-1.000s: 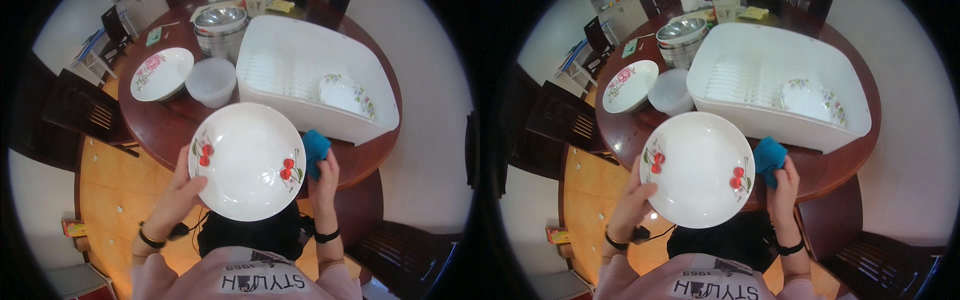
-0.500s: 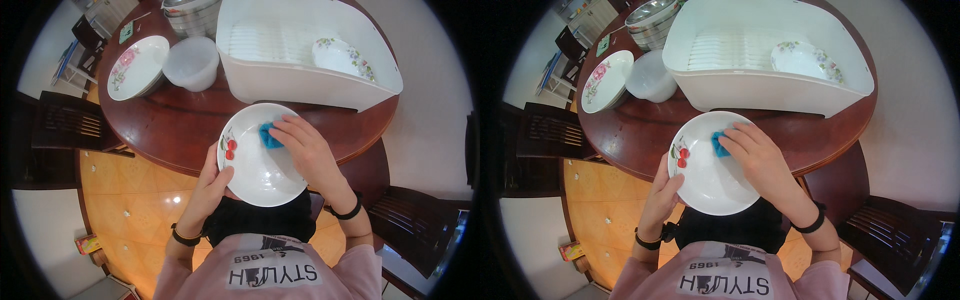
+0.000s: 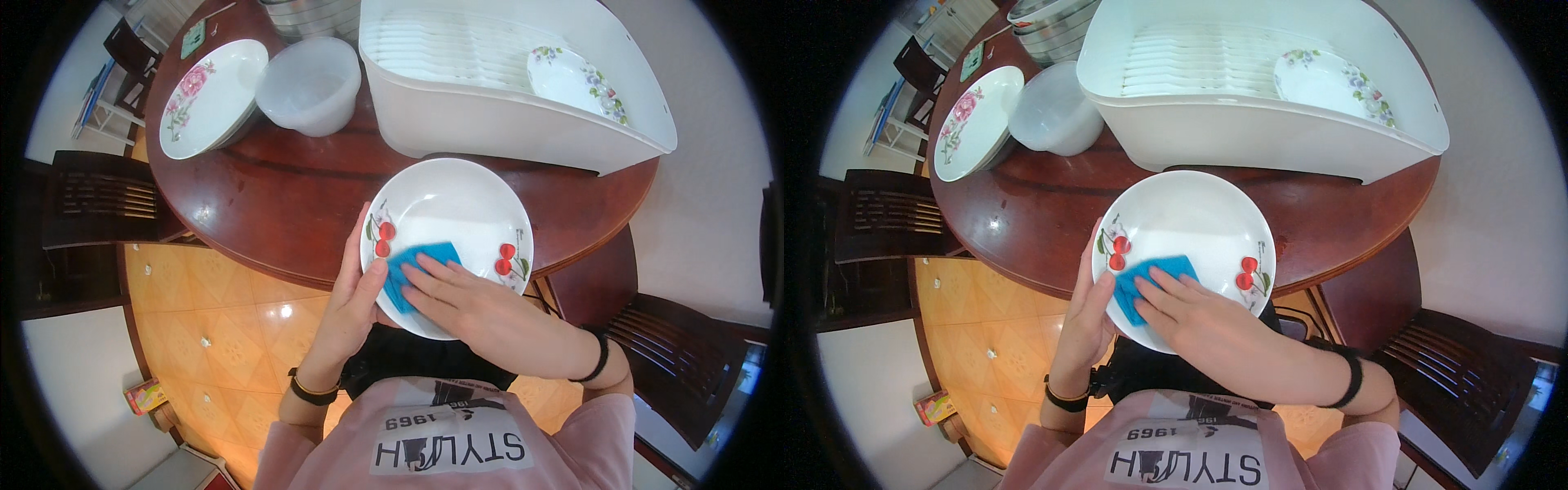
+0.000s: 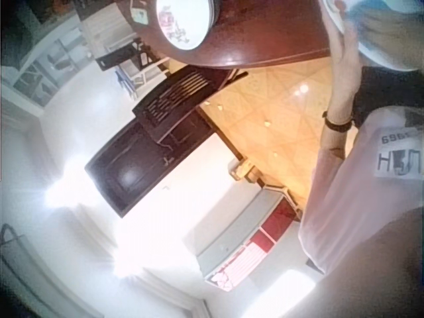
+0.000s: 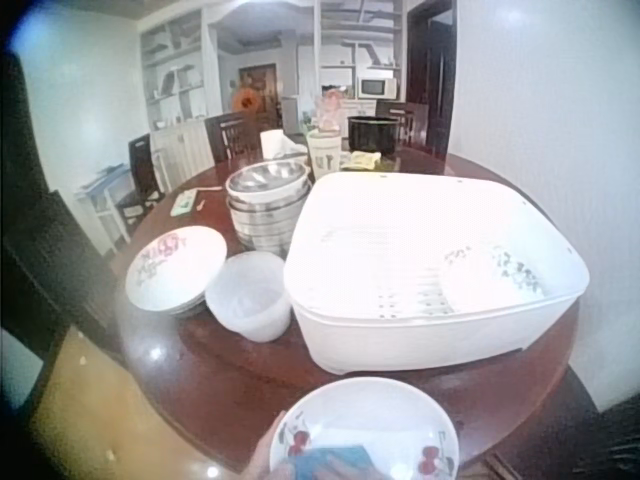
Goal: The person dries multiple metal bowls and ceramic plates with a blue cloth, wiping both interior and exterior surfaces. Each item is then placed into a white dish rack on a wooden dining table.
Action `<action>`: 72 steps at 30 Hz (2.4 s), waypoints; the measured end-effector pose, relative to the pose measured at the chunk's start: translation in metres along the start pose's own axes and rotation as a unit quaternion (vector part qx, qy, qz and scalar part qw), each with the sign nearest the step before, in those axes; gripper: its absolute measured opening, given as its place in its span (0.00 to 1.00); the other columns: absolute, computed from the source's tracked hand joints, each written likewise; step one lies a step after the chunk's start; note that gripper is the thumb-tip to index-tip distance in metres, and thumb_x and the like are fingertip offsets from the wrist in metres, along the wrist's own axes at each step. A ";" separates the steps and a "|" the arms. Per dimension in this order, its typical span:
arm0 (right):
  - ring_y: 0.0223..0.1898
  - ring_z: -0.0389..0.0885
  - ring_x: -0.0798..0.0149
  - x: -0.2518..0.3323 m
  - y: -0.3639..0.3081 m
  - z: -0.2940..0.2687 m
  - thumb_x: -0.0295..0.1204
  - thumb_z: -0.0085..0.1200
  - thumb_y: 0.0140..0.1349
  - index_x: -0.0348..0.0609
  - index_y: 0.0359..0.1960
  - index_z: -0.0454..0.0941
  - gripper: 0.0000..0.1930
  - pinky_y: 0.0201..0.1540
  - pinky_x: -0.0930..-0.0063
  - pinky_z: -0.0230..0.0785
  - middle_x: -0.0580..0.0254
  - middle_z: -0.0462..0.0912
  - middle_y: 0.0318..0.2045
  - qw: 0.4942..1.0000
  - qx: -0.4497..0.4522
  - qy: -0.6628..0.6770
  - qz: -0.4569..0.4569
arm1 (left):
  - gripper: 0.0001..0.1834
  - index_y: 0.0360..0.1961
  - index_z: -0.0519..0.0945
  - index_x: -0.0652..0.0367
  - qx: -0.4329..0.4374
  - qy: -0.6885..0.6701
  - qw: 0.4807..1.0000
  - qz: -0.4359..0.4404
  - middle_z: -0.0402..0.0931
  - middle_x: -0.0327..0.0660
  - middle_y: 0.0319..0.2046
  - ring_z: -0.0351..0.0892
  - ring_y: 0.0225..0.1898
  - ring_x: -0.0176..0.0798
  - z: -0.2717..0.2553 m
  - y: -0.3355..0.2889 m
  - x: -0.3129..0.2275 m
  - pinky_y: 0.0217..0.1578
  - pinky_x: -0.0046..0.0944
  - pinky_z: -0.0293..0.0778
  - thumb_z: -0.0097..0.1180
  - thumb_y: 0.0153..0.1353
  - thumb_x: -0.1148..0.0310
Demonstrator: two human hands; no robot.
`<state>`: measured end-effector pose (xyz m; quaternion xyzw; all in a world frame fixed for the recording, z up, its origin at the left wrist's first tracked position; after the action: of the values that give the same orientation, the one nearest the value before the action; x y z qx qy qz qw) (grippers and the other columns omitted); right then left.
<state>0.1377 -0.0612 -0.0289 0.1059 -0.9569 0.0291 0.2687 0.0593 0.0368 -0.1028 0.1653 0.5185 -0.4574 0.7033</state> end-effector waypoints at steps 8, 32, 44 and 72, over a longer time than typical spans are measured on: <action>0.66 0.63 0.49 -0.046 0.016 -0.015 0.19 0.49 0.54 0.33 0.59 0.68 0.26 0.65 0.63 0.60 0.44 0.68 0.61 0.985 -0.105 -0.095 0.094 | 0.34 0.72 0.39 0.53 0.017 -0.016 1.000 -0.013 0.54 0.44 0.66 0.70 0.55 0.33 0.006 -0.001 -0.004 0.37 0.31 0.82 0.38 0.70 0.69; 0.67 0.61 0.54 -0.052 0.017 -0.010 0.25 0.46 0.57 0.32 0.57 0.69 0.23 0.69 0.59 0.50 0.49 0.68 0.62 0.942 -0.179 -0.259 0.115 | 0.33 0.72 0.39 0.54 0.017 0.009 1.000 -0.005 0.51 0.47 0.68 0.61 0.65 0.41 0.007 0.001 -0.006 0.47 0.38 0.79 0.36 0.71 0.64; 0.60 0.67 0.42 -0.002 -0.053 -0.001 0.33 0.53 0.59 0.32 0.53 0.71 0.22 0.65 0.51 0.54 0.36 0.72 0.53 0.984 -0.009 -0.073 0.165 | 0.32 0.72 0.41 0.58 -0.011 -0.036 0.999 0.019 0.51 0.47 0.68 0.57 0.67 0.41 0.007 0.000 -0.002 0.61 0.39 0.63 0.36 0.70 0.69; 0.51 0.76 0.65 -0.045 -0.011 -0.056 0.23 0.67 0.50 0.33 0.58 0.65 0.32 0.54 0.69 0.71 0.54 0.77 0.50 0.646 -0.286 0.708 0.016 | 0.45 0.67 0.53 0.62 0.071 -0.042 0.974 0.212 0.60 0.47 0.64 0.63 0.64 0.44 -0.023 -0.011 -0.068 0.62 0.46 0.64 0.57 0.59 0.46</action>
<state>0.2061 -0.0568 -0.0051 -0.0441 -0.4379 -0.1758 0.8806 0.0344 0.0795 -0.0494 0.3018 0.4082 -0.3398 0.7917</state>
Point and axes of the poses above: each hand's wrist, its own y-axis towards the middle knuckle, its own z-axis out of the palm, x = y × z, the point moved 7 cm from there along y, towards the middle knuckle
